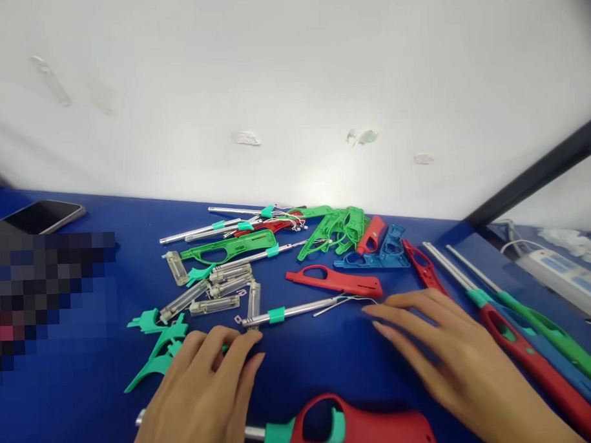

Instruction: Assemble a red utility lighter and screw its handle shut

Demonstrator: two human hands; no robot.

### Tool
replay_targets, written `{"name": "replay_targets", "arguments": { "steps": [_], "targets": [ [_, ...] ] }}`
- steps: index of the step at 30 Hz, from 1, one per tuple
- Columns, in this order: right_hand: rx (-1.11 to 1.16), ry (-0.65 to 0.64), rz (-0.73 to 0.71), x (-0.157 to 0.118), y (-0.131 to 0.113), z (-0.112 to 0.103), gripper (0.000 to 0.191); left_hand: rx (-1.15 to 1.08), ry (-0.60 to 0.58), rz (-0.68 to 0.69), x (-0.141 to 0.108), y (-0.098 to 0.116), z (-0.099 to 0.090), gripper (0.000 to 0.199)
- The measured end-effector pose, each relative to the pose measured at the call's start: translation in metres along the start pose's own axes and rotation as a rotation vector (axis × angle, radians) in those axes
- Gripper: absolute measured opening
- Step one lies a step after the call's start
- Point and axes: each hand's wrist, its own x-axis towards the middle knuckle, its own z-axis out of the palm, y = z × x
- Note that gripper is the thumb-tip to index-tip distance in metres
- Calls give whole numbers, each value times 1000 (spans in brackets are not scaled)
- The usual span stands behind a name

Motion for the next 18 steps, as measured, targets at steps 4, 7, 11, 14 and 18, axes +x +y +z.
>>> {"name": "replay_targets", "arguments": {
  "steps": [4, 7, 11, 14, 18],
  "targets": [
    [-101, -104, -101, 9, -1, 6, 32, -13, -91, 39, -6, -3, 7, 50],
    [-151, -121, -180, 22, -6, 10, 40, -11, -109, 19, -6, -5, 9, 53],
    [-194, -90, -274, 41, -7, 14, 38, 5, -131, 6, -3, -5, 8, 53],
    [-159, -62, -309, 49, -7, 18, 33, -26, -176, -47, -6, -6, 9, 47],
    [49, -10, -261, 50, -6, 13, 29, -132, -87, -89, -8, -6, 6, 30]
  ]
}}
